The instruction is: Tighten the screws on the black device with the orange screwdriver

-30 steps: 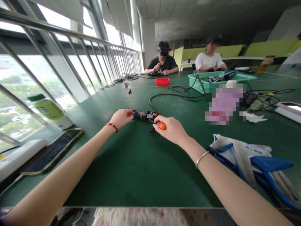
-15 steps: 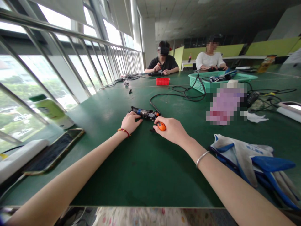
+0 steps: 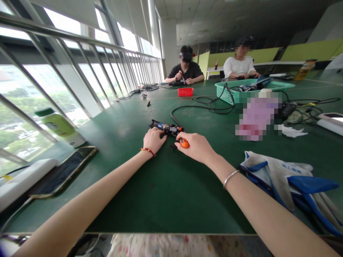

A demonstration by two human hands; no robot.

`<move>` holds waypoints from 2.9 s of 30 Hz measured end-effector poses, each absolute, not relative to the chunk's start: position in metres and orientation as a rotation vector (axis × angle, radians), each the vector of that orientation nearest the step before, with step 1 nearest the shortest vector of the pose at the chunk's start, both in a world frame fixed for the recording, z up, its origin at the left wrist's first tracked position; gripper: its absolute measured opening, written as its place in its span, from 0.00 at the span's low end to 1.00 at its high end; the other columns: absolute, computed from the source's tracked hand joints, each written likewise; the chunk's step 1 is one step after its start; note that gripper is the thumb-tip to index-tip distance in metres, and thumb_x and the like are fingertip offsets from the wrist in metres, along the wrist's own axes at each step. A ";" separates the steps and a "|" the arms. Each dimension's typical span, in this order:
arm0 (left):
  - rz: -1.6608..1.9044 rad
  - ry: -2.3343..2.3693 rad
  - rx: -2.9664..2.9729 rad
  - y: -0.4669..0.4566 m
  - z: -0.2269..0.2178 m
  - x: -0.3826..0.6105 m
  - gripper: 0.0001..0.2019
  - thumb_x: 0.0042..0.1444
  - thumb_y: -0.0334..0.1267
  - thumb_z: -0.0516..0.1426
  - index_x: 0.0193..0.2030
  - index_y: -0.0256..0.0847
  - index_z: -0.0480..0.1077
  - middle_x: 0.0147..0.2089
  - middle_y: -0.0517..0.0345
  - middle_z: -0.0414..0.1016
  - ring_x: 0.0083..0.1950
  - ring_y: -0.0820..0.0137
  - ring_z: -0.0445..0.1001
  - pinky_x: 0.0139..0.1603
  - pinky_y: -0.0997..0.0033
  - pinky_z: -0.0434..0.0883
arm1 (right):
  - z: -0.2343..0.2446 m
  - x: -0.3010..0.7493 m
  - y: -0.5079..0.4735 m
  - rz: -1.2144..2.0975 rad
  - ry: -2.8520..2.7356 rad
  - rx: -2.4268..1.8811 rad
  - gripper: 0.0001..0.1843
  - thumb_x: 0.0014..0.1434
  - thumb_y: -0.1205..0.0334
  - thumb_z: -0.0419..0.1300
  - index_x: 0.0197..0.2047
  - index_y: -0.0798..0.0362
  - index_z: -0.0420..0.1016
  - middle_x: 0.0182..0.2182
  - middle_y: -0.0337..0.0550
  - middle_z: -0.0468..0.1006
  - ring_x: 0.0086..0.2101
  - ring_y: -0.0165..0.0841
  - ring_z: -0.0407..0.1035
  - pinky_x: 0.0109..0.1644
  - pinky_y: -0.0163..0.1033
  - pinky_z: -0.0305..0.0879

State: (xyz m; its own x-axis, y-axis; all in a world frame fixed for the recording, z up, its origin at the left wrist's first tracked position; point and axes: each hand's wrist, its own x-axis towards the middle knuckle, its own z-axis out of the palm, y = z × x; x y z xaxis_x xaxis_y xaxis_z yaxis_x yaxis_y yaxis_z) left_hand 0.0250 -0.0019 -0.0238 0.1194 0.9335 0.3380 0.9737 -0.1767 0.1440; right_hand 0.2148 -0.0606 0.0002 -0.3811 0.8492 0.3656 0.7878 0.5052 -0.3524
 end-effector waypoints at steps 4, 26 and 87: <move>-0.496 -1.887 -2.276 0.001 -0.024 0.025 0.13 0.58 0.40 0.53 0.40 0.39 0.77 0.45 0.48 0.72 0.47 0.59 0.69 0.46 0.61 0.70 | 0.001 0.214 -0.061 0.165 -2.260 -1.364 0.12 0.57 0.54 0.56 0.42 0.47 0.73 0.34 0.40 0.80 0.30 0.34 0.73 0.32 0.37 0.64; -0.509 -1.749 -2.355 0.005 -0.028 0.022 0.14 0.59 0.45 0.53 0.45 0.45 0.77 0.47 0.50 0.70 0.49 0.59 0.66 0.48 0.60 0.67 | -0.003 0.219 -0.055 0.126 -2.210 -1.390 0.13 0.58 0.52 0.54 0.43 0.46 0.74 0.32 0.40 0.80 0.26 0.33 0.71 0.29 0.36 0.62; -0.694 -1.040 -2.543 0.010 -0.024 0.003 0.20 0.58 0.42 0.56 0.58 0.46 0.67 0.60 0.53 0.67 0.59 0.61 0.64 0.61 0.57 0.60 | 0.016 0.218 -0.074 0.128 -1.783 -1.058 0.04 0.55 0.60 0.56 0.31 0.51 0.69 0.22 0.37 0.74 0.24 0.31 0.69 0.30 0.34 0.61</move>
